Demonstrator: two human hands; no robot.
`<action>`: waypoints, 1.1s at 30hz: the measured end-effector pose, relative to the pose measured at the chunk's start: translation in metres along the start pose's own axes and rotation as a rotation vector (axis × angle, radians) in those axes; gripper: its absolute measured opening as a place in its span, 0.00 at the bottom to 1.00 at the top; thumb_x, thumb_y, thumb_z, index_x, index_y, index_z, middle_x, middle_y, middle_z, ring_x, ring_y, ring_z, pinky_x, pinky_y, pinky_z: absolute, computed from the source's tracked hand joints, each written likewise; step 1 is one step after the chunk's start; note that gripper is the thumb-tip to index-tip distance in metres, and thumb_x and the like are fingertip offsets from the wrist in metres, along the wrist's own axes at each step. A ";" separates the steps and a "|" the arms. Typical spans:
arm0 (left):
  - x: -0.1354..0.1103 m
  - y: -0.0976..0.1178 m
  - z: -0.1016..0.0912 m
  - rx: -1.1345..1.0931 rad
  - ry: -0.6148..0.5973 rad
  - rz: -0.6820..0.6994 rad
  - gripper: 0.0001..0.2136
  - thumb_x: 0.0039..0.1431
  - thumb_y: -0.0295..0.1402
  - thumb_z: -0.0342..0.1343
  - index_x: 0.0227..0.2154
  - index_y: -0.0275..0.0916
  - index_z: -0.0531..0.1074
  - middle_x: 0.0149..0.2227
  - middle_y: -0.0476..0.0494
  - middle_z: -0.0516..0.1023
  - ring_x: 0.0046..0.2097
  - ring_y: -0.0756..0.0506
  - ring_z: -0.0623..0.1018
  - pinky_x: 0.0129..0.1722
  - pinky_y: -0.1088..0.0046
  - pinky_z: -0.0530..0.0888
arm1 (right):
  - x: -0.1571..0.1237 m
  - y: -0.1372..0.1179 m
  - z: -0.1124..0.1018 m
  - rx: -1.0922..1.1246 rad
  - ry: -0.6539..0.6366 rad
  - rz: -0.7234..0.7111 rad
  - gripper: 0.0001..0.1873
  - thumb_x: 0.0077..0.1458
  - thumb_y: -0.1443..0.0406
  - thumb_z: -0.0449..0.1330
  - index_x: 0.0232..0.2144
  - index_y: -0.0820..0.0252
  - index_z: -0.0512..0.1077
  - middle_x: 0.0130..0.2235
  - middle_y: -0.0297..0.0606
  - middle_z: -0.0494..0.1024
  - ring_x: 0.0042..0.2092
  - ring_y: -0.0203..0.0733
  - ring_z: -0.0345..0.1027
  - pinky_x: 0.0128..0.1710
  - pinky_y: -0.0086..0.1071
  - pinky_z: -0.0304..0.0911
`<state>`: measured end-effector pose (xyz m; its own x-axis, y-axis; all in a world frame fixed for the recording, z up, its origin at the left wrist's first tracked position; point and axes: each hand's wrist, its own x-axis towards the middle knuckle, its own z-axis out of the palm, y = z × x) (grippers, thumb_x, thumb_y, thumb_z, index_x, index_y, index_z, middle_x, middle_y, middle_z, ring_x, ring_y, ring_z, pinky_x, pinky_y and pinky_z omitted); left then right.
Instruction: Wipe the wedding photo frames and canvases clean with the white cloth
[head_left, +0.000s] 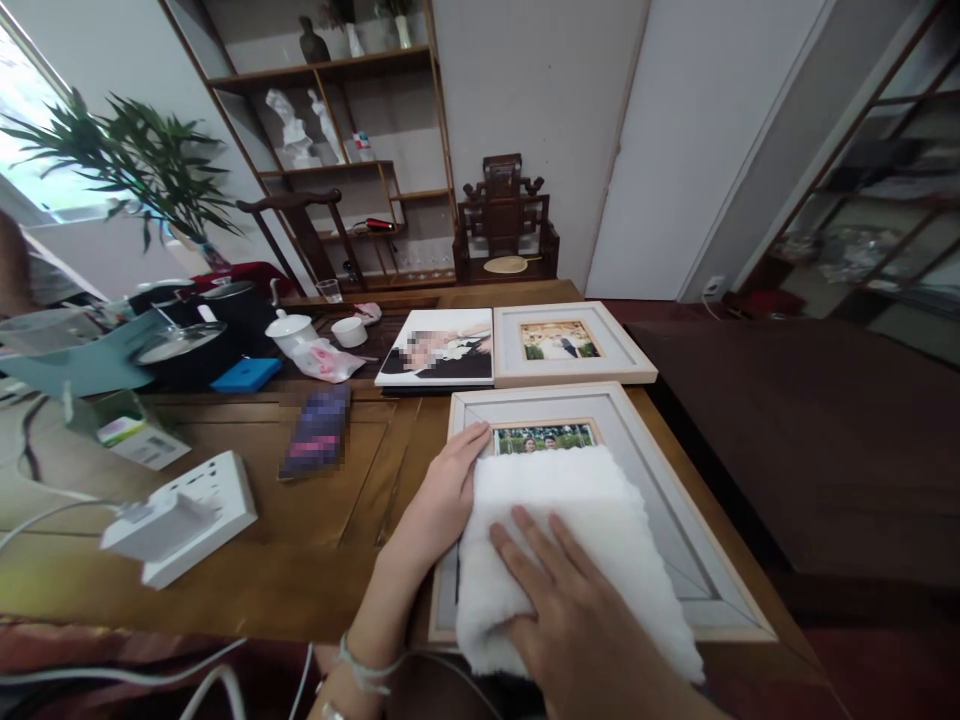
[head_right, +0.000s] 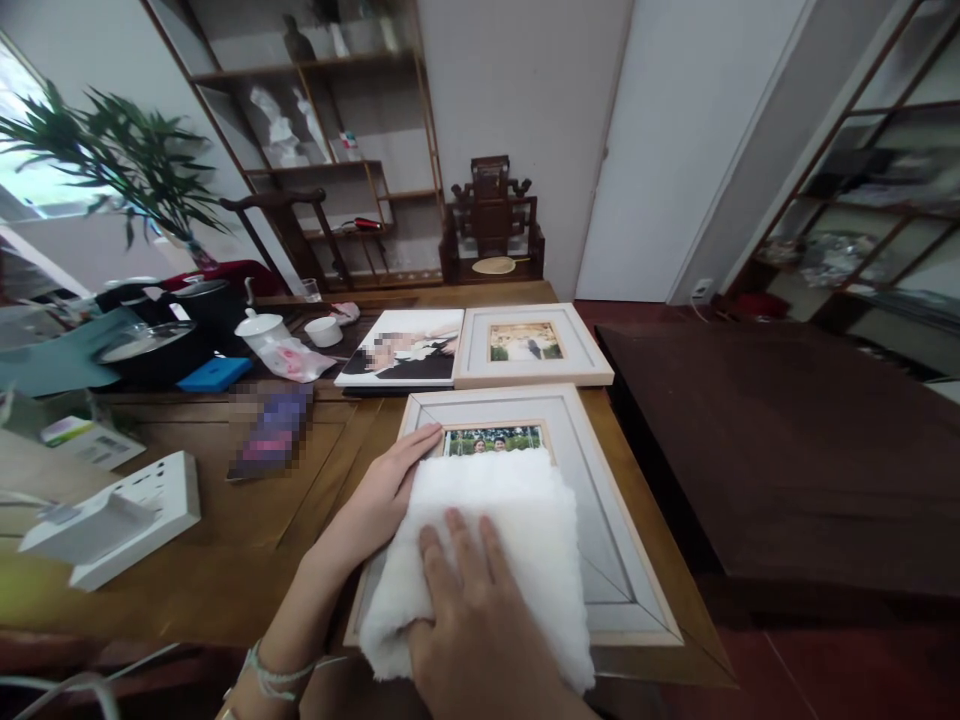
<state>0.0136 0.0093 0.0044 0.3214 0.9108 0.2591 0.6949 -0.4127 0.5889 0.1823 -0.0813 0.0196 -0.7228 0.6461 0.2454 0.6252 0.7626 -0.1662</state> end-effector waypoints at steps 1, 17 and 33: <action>0.000 0.000 0.001 0.003 0.007 0.005 0.21 0.61 0.24 0.41 0.55 0.35 0.67 0.60 0.37 0.67 0.62 0.44 0.66 0.63 0.61 0.61 | -0.004 0.004 -0.002 -0.002 0.004 -0.009 0.16 0.57 0.68 0.53 0.22 0.63 0.77 0.57 0.53 0.68 0.58 0.67 0.58 0.53 0.60 0.60; -0.001 -0.004 0.004 0.016 0.012 0.039 0.19 0.64 0.26 0.41 0.55 0.31 0.66 0.60 0.34 0.66 0.62 0.44 0.65 0.63 0.60 0.61 | -0.078 0.070 -0.047 -0.030 0.070 0.031 0.16 0.35 0.77 0.49 0.21 0.55 0.72 0.58 0.31 0.68 0.59 0.55 0.59 0.54 0.51 0.64; -0.001 -0.003 0.005 0.055 0.018 0.024 0.20 0.64 0.28 0.41 0.55 0.29 0.66 0.60 0.33 0.66 0.62 0.43 0.65 0.63 0.58 0.61 | 0.015 0.162 -0.034 -0.300 0.047 -0.005 0.22 0.38 0.82 0.55 0.36 0.65 0.76 0.62 0.54 0.60 0.64 0.62 0.47 0.60 0.55 0.50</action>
<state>0.0147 0.0093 -0.0017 0.3270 0.9006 0.2863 0.7215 -0.4336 0.5398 0.2826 0.0506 0.0289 -0.7158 0.6350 0.2905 0.6860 0.7172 0.1225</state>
